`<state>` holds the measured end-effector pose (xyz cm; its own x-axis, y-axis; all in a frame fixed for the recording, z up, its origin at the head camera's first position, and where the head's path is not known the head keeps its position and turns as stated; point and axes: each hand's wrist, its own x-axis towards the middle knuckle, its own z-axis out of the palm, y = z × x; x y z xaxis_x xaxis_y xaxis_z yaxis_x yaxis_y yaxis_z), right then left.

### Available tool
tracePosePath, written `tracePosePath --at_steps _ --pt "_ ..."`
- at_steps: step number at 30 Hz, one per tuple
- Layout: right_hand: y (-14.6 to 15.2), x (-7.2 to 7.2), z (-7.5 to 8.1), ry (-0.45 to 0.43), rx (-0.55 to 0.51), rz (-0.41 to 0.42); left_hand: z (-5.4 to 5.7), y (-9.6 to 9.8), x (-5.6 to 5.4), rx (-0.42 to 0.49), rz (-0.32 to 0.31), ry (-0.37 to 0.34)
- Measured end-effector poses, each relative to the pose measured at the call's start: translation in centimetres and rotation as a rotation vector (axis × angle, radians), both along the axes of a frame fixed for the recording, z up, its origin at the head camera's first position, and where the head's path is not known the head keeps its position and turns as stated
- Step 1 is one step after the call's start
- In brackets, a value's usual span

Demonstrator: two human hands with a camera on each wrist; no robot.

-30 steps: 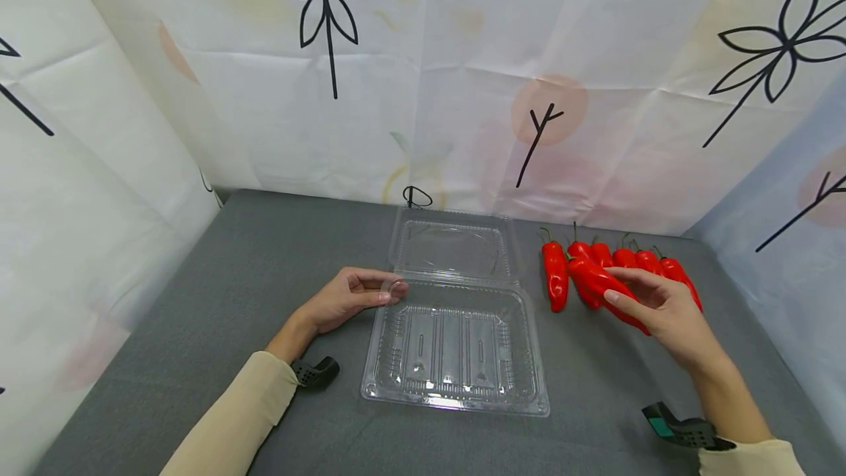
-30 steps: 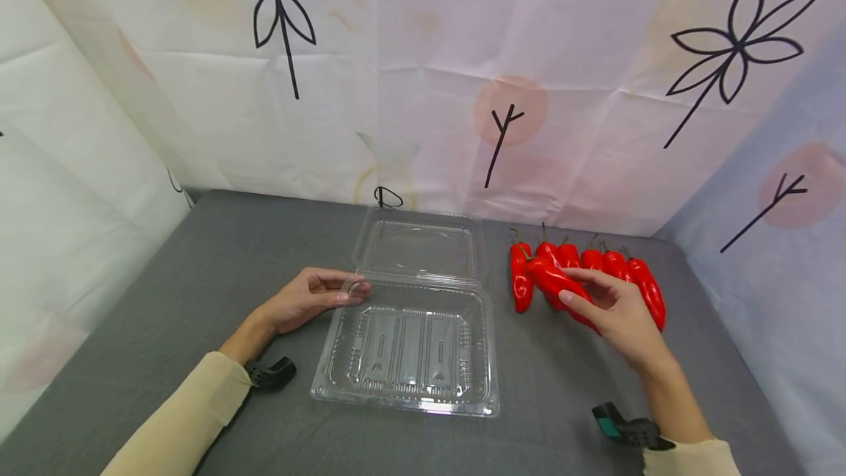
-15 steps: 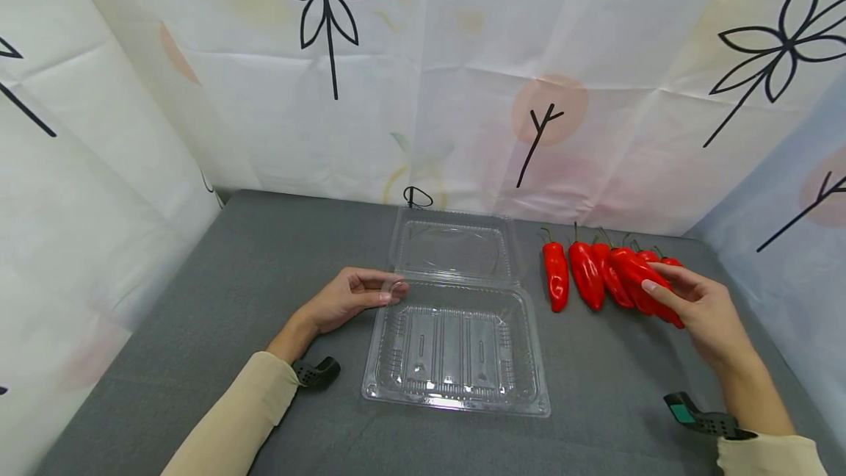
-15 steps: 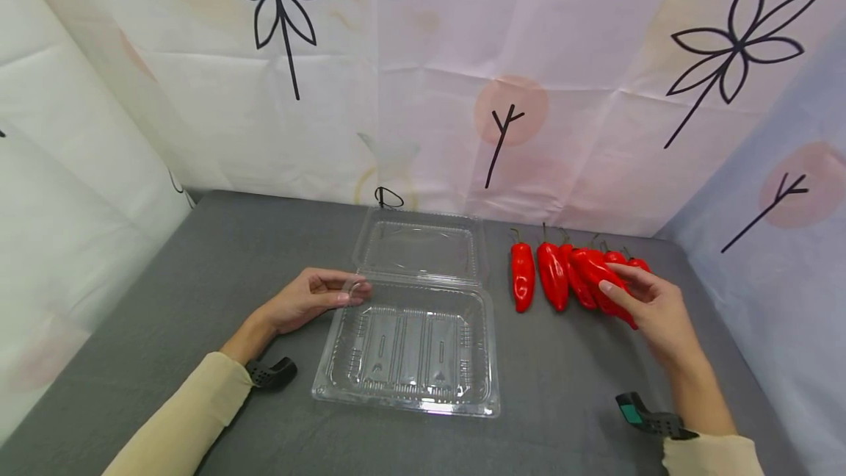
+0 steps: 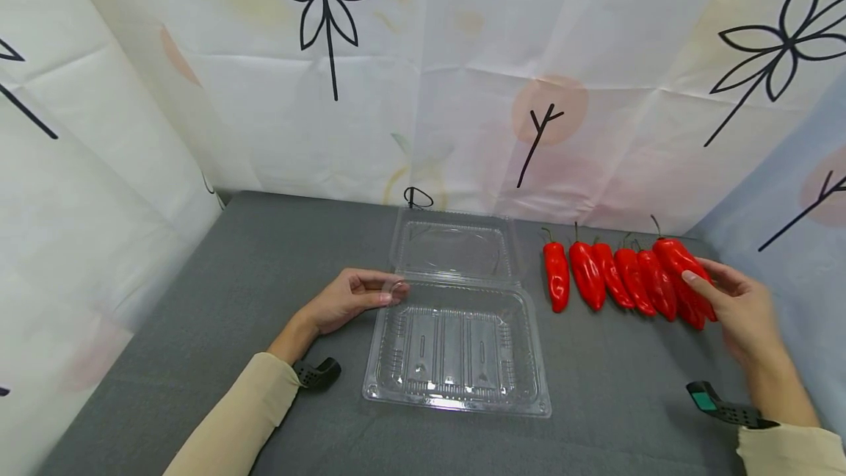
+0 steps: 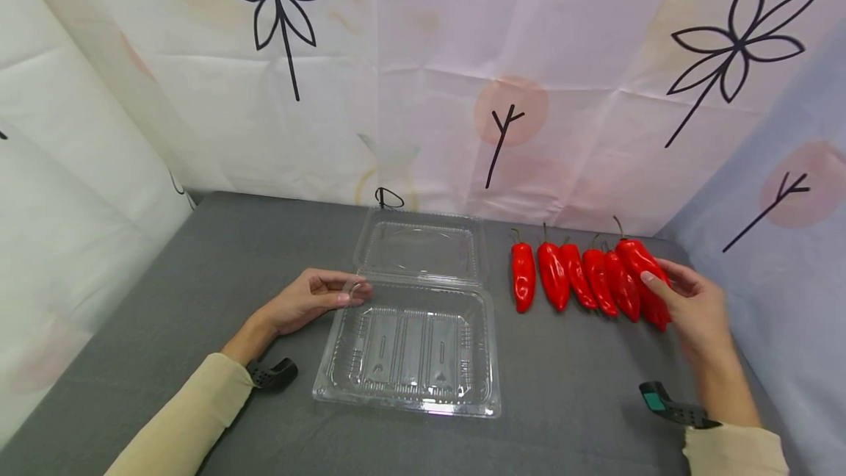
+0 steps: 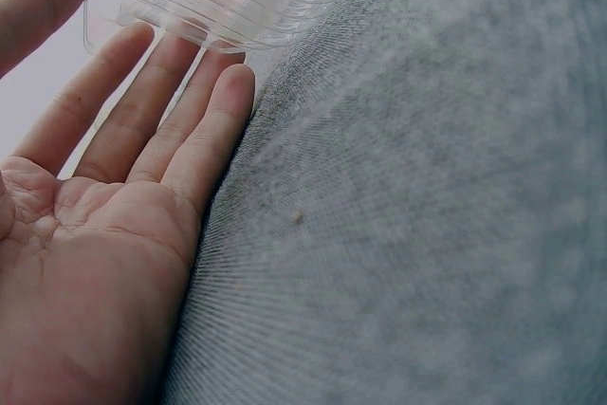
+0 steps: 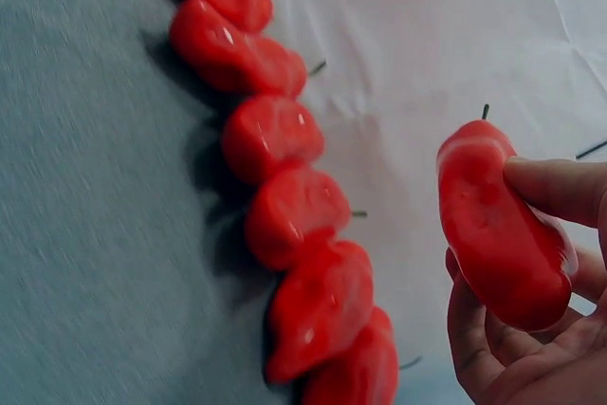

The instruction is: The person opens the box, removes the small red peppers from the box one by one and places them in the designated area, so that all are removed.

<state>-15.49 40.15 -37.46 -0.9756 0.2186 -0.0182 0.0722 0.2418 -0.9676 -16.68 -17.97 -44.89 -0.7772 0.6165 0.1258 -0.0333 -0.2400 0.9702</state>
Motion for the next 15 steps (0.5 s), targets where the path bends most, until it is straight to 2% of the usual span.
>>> tracePosePath --at_steps 7,15 --pt "1.3 -0.1 0.5 -0.035 -0.092 -0.137 0.1 0.0 0.1 -0.005 0.001 0.002" --pt "2.6 -0.5 0.1 -0.097 -0.098 -0.282 0.0 -0.1 0.0 -0.006 -0.002 0.003"
